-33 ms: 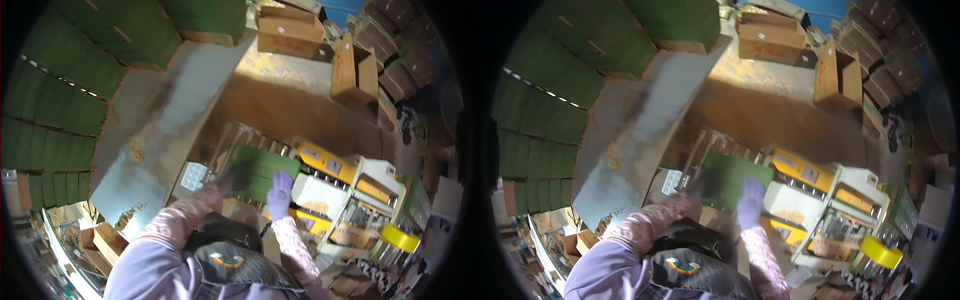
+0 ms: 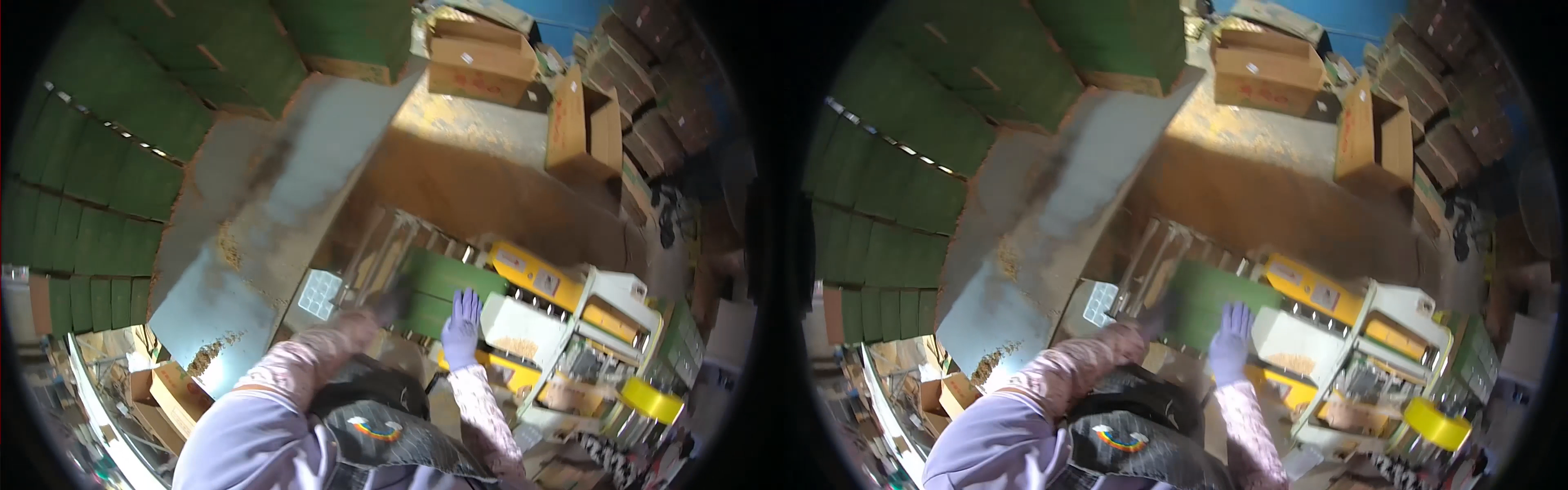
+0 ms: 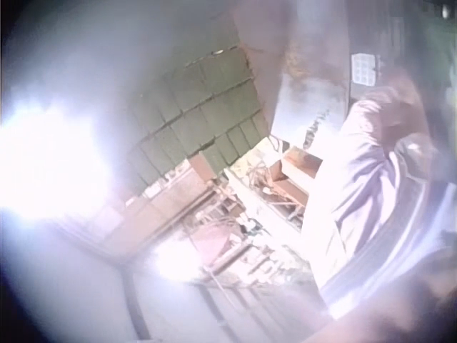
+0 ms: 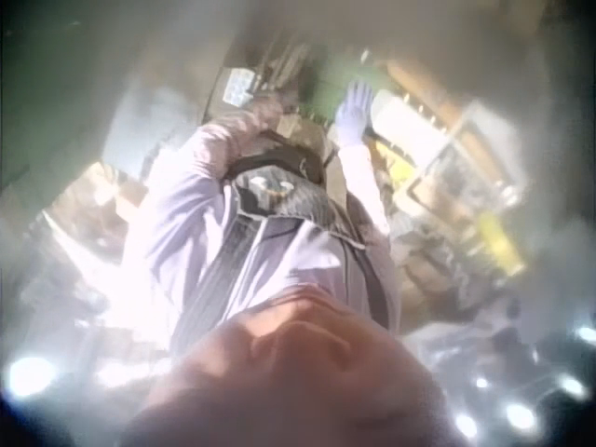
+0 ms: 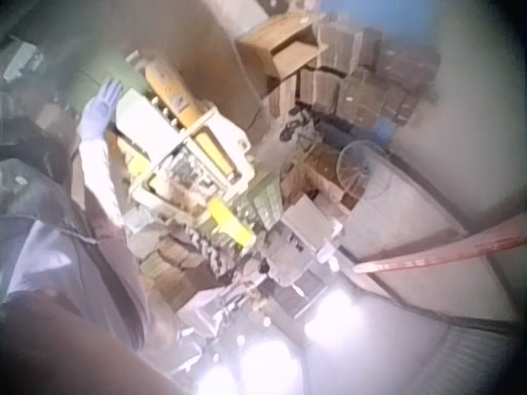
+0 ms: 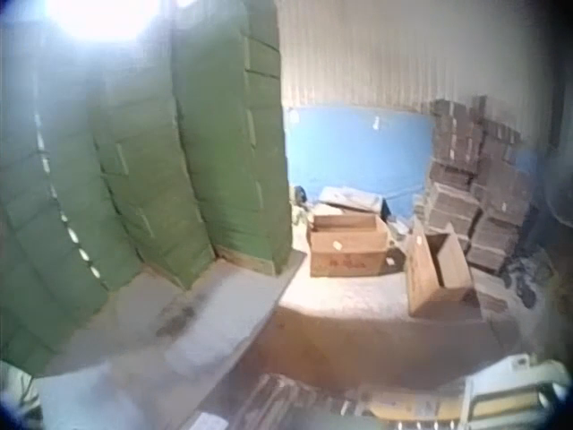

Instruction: The person assembles cardboard boxes, places smaller boxes inside them by hand, closes the boxes, and stacks them into piles.

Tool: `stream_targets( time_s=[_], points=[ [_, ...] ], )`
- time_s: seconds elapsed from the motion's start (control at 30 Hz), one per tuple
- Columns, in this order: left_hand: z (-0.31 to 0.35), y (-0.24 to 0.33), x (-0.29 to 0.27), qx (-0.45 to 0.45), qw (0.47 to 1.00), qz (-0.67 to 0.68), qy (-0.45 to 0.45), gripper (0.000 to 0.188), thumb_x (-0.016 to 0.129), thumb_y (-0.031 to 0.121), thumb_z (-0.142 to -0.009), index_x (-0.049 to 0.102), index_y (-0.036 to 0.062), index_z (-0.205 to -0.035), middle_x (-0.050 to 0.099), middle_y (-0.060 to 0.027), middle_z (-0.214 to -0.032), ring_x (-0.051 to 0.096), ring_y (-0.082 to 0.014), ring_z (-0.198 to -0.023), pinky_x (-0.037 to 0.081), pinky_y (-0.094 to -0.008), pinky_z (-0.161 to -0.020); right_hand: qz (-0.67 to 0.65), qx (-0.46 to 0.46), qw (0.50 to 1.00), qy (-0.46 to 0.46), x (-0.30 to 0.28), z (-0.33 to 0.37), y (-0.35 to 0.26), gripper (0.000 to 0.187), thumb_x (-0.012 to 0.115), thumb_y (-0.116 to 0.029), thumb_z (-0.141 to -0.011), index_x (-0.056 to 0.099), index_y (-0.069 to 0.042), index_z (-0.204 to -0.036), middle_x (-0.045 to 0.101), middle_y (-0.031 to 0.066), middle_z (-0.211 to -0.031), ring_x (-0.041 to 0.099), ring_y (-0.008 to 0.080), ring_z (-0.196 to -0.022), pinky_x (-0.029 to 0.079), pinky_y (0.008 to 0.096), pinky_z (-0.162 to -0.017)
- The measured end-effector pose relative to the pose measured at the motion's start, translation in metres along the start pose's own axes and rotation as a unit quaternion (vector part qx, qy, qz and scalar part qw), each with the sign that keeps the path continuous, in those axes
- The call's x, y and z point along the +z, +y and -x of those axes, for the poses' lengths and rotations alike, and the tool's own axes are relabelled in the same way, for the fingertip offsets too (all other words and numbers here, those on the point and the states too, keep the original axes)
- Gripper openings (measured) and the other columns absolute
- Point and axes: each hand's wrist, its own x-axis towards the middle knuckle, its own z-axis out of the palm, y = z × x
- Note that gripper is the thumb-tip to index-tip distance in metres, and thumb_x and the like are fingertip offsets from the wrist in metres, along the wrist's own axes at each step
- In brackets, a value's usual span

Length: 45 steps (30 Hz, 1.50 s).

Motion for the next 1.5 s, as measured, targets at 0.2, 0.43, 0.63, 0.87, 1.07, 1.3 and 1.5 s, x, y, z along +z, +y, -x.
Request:
stream_targets(
  time_s=[0.2, 0.43, 0.63, 0.87, 1.07, 1.3, 1.5],
  points=[
    [-0.026, 0.034, 0.101, 0.259, 0.855, 0.448, -0.044, 0.047, 0.044, 0.016, -0.097, 0.031, 0.0009, -0.140, 0.046, -0.0124, -0.132, 0.043, -0.0221, -0.122, 0.032, -0.0319, -0.105, -0.212, -0.114, 0.968, -0.073, -0.039, -0.081, -0.072, 0.055, 0.052, -0.013, -0.082, 0.042, -0.006, -0.136, 0.037, 0.0199, -0.142, 0.033, 0.0382, -0.131, 0.026, 0.0440, -0.110],
    [0.050, 0.153, -0.107, 0.101, 0.937, 0.323, 0.092, 0.048, 0.041, 0.025, -0.099, 0.034, 0.0003, -0.140, 0.040, -0.0105, -0.140, 0.036, -0.0188, -0.129, 0.025, -0.0296, -0.109, -0.348, -0.131, 0.906, -0.204, 0.004, -0.306, -0.168, 0.058, 0.049, -0.002, -0.085, 0.034, -0.005, -0.142, 0.035, 0.0134, -0.147, 0.033, 0.0263, -0.136, 0.025, 0.0344, -0.111],
    [0.147, 0.169, -0.275, 0.241, 0.824, 0.386, 0.336, 0.048, 0.032, 0.014, -0.101, 0.021, -0.0020, -0.145, 0.027, -0.0114, -0.149, 0.028, -0.0204, -0.136, 0.021, -0.0331, -0.113, -0.625, -0.013, 0.761, -0.175, 0.143, -0.564, -0.235, 0.066, 0.049, 0.008, -0.080, 0.032, -0.002, -0.142, 0.041, 0.0094, -0.143, 0.045, 0.0228, -0.125, 0.035, 0.0327, -0.103],
    [0.197, 0.169, -0.361, 0.282, 0.794, 0.351, 0.408, 0.051, 0.032, 0.025, -0.102, 0.019, 0.0003, -0.145, 0.025, -0.0137, -0.149, 0.026, -0.0245, -0.138, 0.021, -0.0384, -0.115, -0.554, -0.062, 0.818, -0.145, 0.206, -0.635, -0.259, 0.071, 0.050, 0.012, -0.076, 0.032, -0.004, -0.143, 0.045, 0.0084, -0.140, 0.048, 0.0223, -0.121, 0.040, 0.0314, -0.097],
    [0.092, 0.214, -0.494, 0.351, 0.744, 0.098, 0.560, 0.051, 0.024, 0.024, -0.103, 0.015, -0.0055, -0.144, 0.015, -0.0175, -0.152, 0.016, -0.0271, -0.141, 0.014, -0.0324, -0.115, -0.616, -0.158, 0.738, -0.226, 0.170, -0.619, -0.252, 0.077, 0.050, 0.016, -0.071, 0.032, -0.007, -0.143, 0.050, 0.0076, -0.135, 0.052, 0.0216, -0.116, 0.046, 0.0294, -0.087],
    [0.119, 0.255, -0.464, 0.328, 0.723, 0.226, 0.565, 0.057, 0.022, 0.032, -0.103, 0.014, -0.0068, -0.144, 0.015, -0.0202, -0.152, 0.016, -0.0274, -0.140, 0.013, -0.0297, -0.114, -0.727, -0.044, 0.645, -0.231, 0.082, -0.535, -0.311, 0.085, 0.051, 0.021, -0.063, 0.036, -0.010, -0.141, 0.054, 0.0060, -0.127, 0.057, 0.0208, -0.103, 0.050, 0.0271, -0.074],
    [0.103, 0.227, -0.432, 0.391, 0.677, 0.292, 0.550, 0.063, 0.029, 0.053, -0.098, 0.031, 0.0079, -0.143, 0.043, -0.0052, -0.137, 0.043, -0.0193, -0.125, 0.035, -0.0328, -0.105, -0.604, -0.116, 0.766, -0.187, 0.060, -0.483, -0.296, 0.083, 0.049, 0.019, -0.070, 0.027, -0.011, -0.145, 0.040, 0.0068, -0.140, 0.042, 0.0181, -0.126, 0.042, 0.0284, -0.097]
  ],
)
